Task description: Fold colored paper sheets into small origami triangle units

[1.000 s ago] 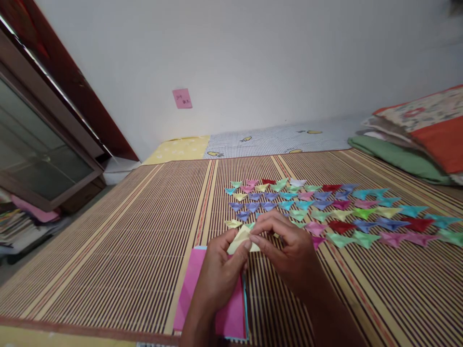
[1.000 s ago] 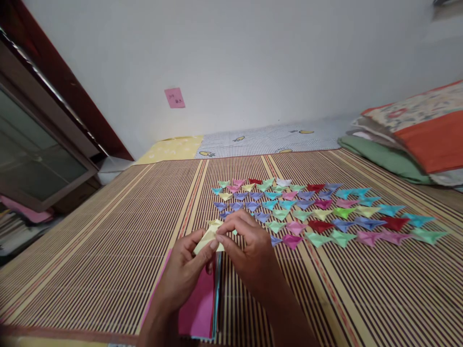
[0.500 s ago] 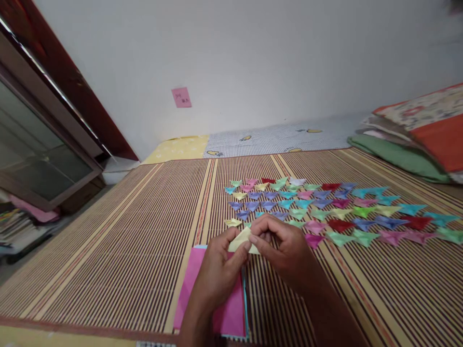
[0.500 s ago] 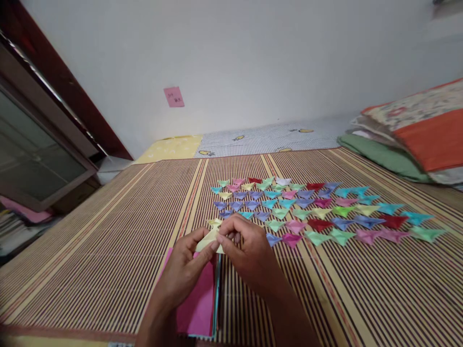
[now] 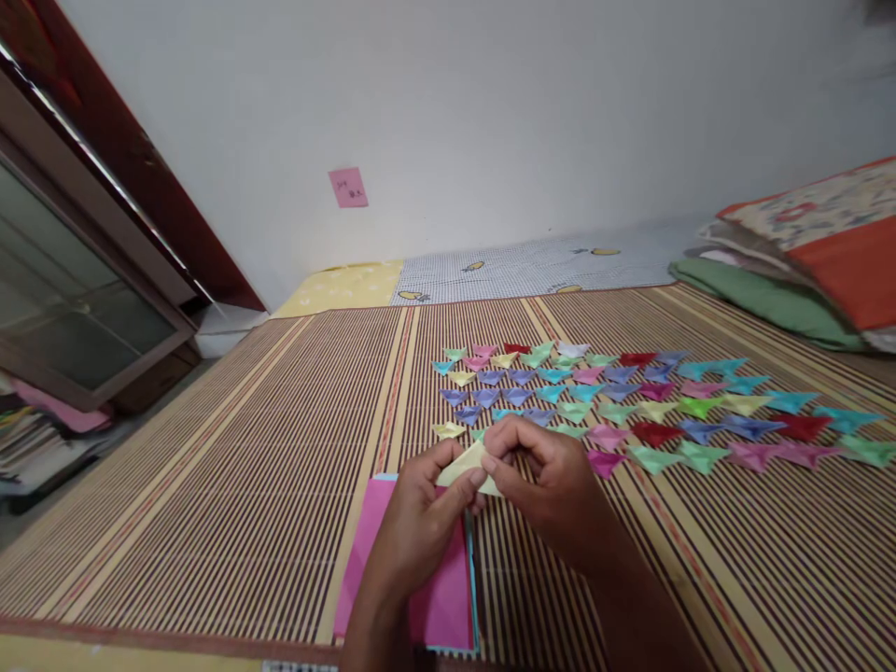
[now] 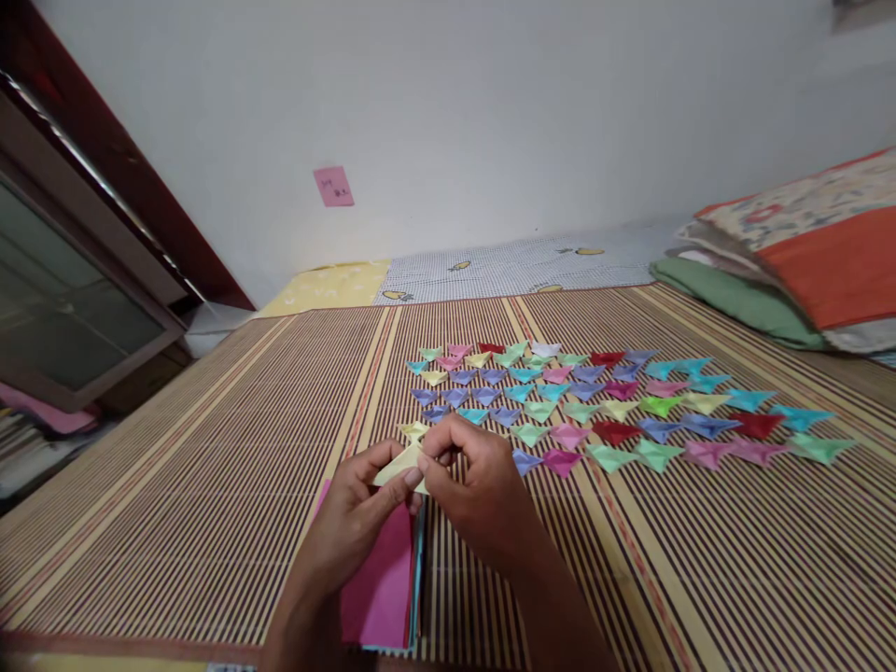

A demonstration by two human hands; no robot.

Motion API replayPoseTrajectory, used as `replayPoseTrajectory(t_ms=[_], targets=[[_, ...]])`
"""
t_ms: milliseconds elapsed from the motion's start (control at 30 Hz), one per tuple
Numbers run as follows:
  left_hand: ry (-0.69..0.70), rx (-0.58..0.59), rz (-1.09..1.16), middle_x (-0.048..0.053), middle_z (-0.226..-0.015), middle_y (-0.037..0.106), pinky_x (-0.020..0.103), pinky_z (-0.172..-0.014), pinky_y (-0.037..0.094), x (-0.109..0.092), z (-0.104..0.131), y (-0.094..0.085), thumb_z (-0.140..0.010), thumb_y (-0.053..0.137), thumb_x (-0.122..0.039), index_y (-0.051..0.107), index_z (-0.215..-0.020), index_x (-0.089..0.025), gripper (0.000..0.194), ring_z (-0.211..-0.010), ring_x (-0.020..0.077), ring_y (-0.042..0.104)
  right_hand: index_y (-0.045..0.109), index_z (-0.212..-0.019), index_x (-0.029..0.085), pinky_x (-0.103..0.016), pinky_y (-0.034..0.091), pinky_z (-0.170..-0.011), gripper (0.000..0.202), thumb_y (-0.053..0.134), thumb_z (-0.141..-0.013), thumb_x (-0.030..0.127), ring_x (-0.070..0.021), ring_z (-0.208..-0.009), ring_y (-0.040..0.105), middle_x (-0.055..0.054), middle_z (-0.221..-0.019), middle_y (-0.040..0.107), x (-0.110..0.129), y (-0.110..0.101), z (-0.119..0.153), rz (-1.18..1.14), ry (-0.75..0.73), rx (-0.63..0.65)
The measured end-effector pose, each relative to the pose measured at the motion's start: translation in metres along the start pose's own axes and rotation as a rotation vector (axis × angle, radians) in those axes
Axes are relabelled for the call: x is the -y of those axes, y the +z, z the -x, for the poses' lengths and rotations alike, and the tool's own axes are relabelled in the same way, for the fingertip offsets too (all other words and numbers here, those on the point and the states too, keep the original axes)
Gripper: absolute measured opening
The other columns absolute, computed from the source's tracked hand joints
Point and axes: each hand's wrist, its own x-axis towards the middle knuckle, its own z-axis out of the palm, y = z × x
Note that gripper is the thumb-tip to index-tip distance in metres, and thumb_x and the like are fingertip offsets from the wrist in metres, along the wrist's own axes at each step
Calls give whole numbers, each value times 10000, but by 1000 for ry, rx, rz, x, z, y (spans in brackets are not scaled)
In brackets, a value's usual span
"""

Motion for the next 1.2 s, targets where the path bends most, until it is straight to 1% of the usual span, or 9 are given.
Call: replayPoseTrajectory(t_ms=[200,367,533,633,733,867,1033,1100,1200], targets=[[-27,8,54,6,-710,597,276,-692,415,-2,1,-1,-935,662,-339,644,-765,-160,248,-699,148,548,578,-728,211,-321,433,-640,134,624,-849,175,-167,-708,565,8,-738,594,1,-1,1,-24,43,10],[-18,48,106,8,-685,588,268,-689,416,-2,0,-4,-1004,553,-368,636,-721,-164,359,-689,143,528,569,-725,210,-318,431,-640,140,615,-854,180,-159,-693,551,9,-743,588,2,-3,0,-43,36,61],[-36,22,107,3,-720,600,255,-679,400,0,1,-5,-959,645,-357,656,-770,-158,274,-697,135,521,567,-732,211,-318,430,-654,145,625,-863,190,-163,-712,545,13,-739,574,2,-4,1,-31,42,72],[-37,26,99,8,-728,605,256,-686,401,0,1,-5,-959,646,-350,661,-772,-154,271,-706,137,521,570,-732,211,-314,428,-643,140,631,-858,193,-161,-699,537,18,-723,564,1,-3,2,-40,58,70],[-43,29,127,9,-700,592,258,-669,396,1,0,-5,-974,614,-378,641,-735,-153,330,-681,137,503,571,-735,210,-308,429,-621,136,631,-856,198,-154,-668,542,19,-717,575,0,-4,1,-71,86,75],[-52,29,145,1,-652,544,257,-636,377,1,-2,-3,-996,557,-427,621,-699,-157,407,-652,138,472,579,-760,206,-305,444,-617,120,628,-868,212,-147,-646,566,12,-721,611,-1,-5,1,-110,127,122],[-15,-40,36,-28,-653,474,245,-610,335,-2,-1,-3,-945,644,-388,594,-693,-169,337,-636,127,401,590,-747,198,-298,444,-622,124,636,-858,228,-146,-673,542,12,-729,584,-2,-5,1,-79,120,87],[-3,-44,6,-27,-654,479,246,-614,338,-2,0,-3,-942,644,-378,599,-693,-172,327,-642,131,410,591,-749,199,-297,446,-620,122,643,-855,231,-146,-671,540,12,-726,584,-3,-5,1,-78,123,78],[-27,-22,46,-20,-664,512,247,-625,353,-2,-1,-4,-931,657,-375,612,-708,-172,305,-645,132,437,592,-751,200,-298,455,-619,122,653,-852,231,-150,-672,560,9,-728,599,-4,-4,0,-77,132,80]])
